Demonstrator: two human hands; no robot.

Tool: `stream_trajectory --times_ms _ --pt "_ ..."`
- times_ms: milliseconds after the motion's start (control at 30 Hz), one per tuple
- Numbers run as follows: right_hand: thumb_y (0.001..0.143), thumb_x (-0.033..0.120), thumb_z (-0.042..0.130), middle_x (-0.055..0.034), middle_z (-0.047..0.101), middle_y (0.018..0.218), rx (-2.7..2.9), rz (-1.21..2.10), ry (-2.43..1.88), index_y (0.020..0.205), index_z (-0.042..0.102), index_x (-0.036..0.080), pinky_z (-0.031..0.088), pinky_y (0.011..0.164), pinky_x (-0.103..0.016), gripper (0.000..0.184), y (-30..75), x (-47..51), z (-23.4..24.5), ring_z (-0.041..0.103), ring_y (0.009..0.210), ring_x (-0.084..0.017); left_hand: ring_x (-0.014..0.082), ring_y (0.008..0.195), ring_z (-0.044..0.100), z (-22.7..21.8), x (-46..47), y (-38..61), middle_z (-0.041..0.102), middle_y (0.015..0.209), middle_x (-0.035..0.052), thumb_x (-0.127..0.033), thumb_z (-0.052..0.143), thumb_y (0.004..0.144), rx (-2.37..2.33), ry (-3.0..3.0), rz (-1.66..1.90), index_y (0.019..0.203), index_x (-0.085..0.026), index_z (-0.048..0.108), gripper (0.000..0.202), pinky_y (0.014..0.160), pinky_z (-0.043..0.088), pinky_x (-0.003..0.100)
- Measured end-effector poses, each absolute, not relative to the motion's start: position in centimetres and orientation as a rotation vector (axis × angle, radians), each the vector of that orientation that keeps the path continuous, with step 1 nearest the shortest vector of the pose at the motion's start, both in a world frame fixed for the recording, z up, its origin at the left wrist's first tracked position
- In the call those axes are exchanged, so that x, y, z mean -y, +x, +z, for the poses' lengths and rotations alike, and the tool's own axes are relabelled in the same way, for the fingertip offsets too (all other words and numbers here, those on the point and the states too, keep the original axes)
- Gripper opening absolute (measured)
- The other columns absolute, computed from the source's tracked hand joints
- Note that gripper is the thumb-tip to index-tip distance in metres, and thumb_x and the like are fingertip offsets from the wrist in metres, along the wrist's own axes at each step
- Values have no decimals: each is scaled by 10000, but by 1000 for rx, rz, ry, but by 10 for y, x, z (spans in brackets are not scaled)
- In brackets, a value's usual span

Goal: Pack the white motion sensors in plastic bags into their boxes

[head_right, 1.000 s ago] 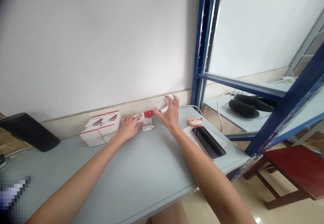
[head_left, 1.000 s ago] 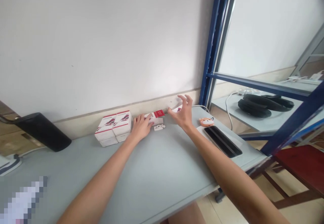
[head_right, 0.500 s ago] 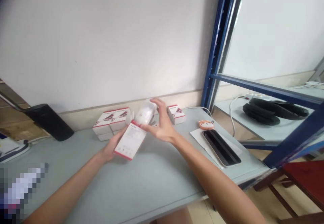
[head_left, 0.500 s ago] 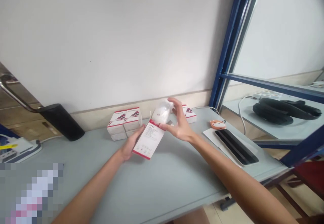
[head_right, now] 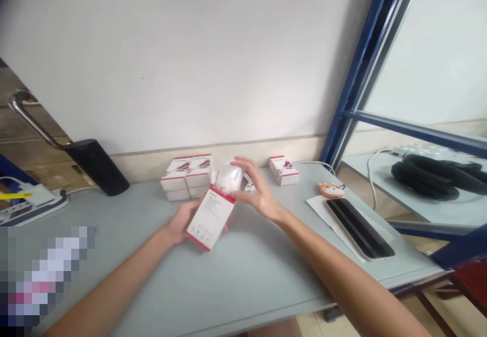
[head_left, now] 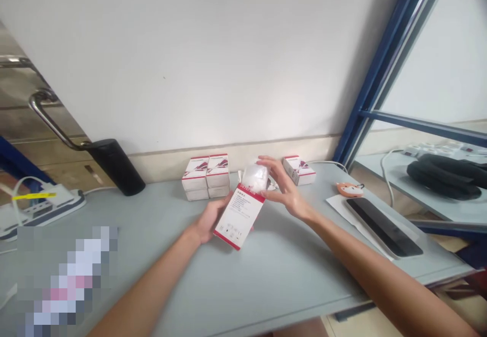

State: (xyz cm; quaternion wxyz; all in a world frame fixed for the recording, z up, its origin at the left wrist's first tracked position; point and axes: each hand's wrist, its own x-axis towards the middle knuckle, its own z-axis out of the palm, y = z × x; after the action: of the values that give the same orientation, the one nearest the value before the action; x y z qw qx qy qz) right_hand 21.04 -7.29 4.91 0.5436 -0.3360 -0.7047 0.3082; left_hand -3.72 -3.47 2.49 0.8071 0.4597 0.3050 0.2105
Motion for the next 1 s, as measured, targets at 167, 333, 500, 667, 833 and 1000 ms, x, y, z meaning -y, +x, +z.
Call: stream_trajectory --times_ms 167,333,500,667,833,1000 --pt "992 481 634 -56 551 1560 1820 641 -906 1397 578 348 274 1267 -603 429 208 78 47 299 1595 -329 378 942 780 17 28 -37 773 1226 198 -511 544 924 -637 934 635 1379 -124 677 612 893 563 502" --pt "1015 473 604 -56 697 1362 1843 659 -891 1194 681 300 310 1255 -584 260 204 80 53 329 1590 -310 388 889 785 16 31 -33 775 1225 197 -591 539 914 -708 1001 624 1360 -139 694 654 833 582 523" --pt "1024 470 592 -47 689 1372 1849 702 -874 1227 674 306 410 1197 -525 274 204 82 57 410 1547 -301 409 918 786 19 35 -35 771 1216 206 -708 541 917 -705 1026 579 1351 -159 681 714 786 602 521" --pt "1045 415 518 -68 615 1476 1489 259 -1002 1408 544 316 441 1185 -499 377 222 62 46 561 1395 -259 420 1062 762 33 40 -37 693 1389 181 -602 712 881 -700 1179 685 1460 -247 554 698 787 623 497" --pt "950 281 654 -89 735 1310 1898 -49 -1445 1207 707 243 278 1270 -620 265 243 32 8 449 1501 -352 388 1192 702 46 46 -30 700 1365 126 -498 832 816 -849 1346 893 1463 -282 493 762 831 629 467" --pt "963 278 672 -87 792 1167 2027 -75 -1552 1077 768 246 267 1277 -611 152 245 28 -6 475 1493 -318 345 1209 684 40 45 -24 716 1303 100 -462 865 779 -783 1489 1025 1409 -247 472 773 963 582 458"
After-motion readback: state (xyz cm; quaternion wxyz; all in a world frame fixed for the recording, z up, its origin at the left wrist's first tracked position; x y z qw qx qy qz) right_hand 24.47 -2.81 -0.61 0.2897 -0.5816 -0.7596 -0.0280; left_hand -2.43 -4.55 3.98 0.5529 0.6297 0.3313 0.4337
